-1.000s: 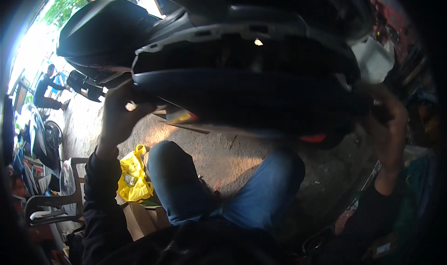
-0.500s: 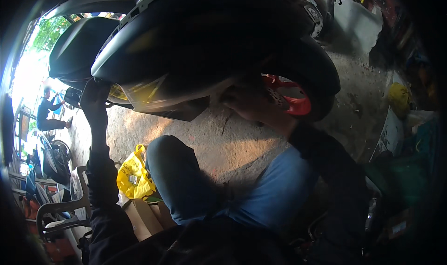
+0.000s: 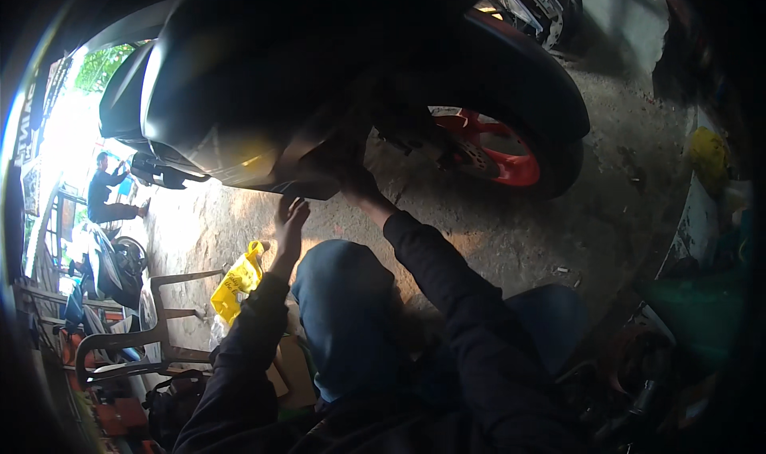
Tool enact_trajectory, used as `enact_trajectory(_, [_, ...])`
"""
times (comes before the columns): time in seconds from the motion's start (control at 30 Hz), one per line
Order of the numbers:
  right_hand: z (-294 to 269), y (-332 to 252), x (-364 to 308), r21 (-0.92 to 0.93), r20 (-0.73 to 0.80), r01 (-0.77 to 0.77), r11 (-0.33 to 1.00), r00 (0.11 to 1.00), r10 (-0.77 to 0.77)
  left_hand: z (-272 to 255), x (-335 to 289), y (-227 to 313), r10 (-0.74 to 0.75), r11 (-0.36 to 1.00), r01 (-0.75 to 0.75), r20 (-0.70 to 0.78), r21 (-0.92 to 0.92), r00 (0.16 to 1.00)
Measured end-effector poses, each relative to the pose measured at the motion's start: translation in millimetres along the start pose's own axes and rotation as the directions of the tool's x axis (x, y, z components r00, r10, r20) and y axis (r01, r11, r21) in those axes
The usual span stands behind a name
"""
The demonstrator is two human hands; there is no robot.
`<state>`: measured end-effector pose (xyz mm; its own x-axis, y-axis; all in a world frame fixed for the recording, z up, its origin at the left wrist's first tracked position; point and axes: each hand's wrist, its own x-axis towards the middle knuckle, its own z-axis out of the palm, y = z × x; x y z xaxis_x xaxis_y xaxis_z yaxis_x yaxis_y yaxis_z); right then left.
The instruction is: The person removes and detaches components of a motorcycle fairing. They use their hands to pull and unclip plastic panels, reach inside the frame to disconnect wiring connectors, and use a screwdriver to loosen internal fasteners.
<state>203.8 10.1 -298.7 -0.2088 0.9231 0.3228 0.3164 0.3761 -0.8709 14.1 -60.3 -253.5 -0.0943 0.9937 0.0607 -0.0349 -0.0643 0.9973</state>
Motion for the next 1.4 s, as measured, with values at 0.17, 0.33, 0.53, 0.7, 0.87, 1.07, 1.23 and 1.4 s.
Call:
enact_trajectory(0.17, [27, 40, -11, -0.017, -0.085, -0.115, 0.993, 0.99, 0.113, 13, 33, -55, 0.081, 0.958, 0.011, -0.307, 0.287, 0.948])
enact_trajectory(0.33, [37, 41, -8, 0.022, -0.117, -0.185, 0.983, 0.975, 0.186, 1, 33, -83, 0.319, 0.82, -0.076, -0.343, 0.567, 0.884])
enact_trajectory(0.53, [38, 53, 5, 0.188, -0.217, 0.011, 0.982, 0.976, 0.03, 15, 26, -71, 0.287, 0.895, -0.128, -0.333, 0.427, 0.898])
enact_trajectory(0.7, [43, 82, 24, 0.247, -0.343, 0.018, 0.969, 0.937, 0.07, 39, 38, -67, 0.474, 0.784, -0.318, -0.183, 0.532, 0.861])
enact_trajectory(0.87, [49, 100, 10, 0.249, -0.24, -0.065, 0.966, 0.963, 0.127, 15, 22, -49, 0.303, 0.84, -0.163, -0.198, 0.518, 0.932])
enact_trajectory(1.07, [51, 103, -1, 0.388, -0.229, -0.252, 0.887, 0.905, 0.358, 19, 21, -35, 0.2, 0.836, -0.037, -0.242, 0.547, 0.95])
enact_trajectory(1.23, [55, 90, -16, 0.286, -0.36, -0.261, 0.922, 0.862, 0.356, 23, 19, -41, 0.225, 0.898, -0.119, -0.211, 0.423, 0.951])
enact_trajectory(1.4, [43, 91, -22, 0.26, -0.294, -0.185, 0.948, 0.92, 0.26, 57, 15, -80, 0.106, 0.99, -0.03, -0.588, 0.137, 0.802])
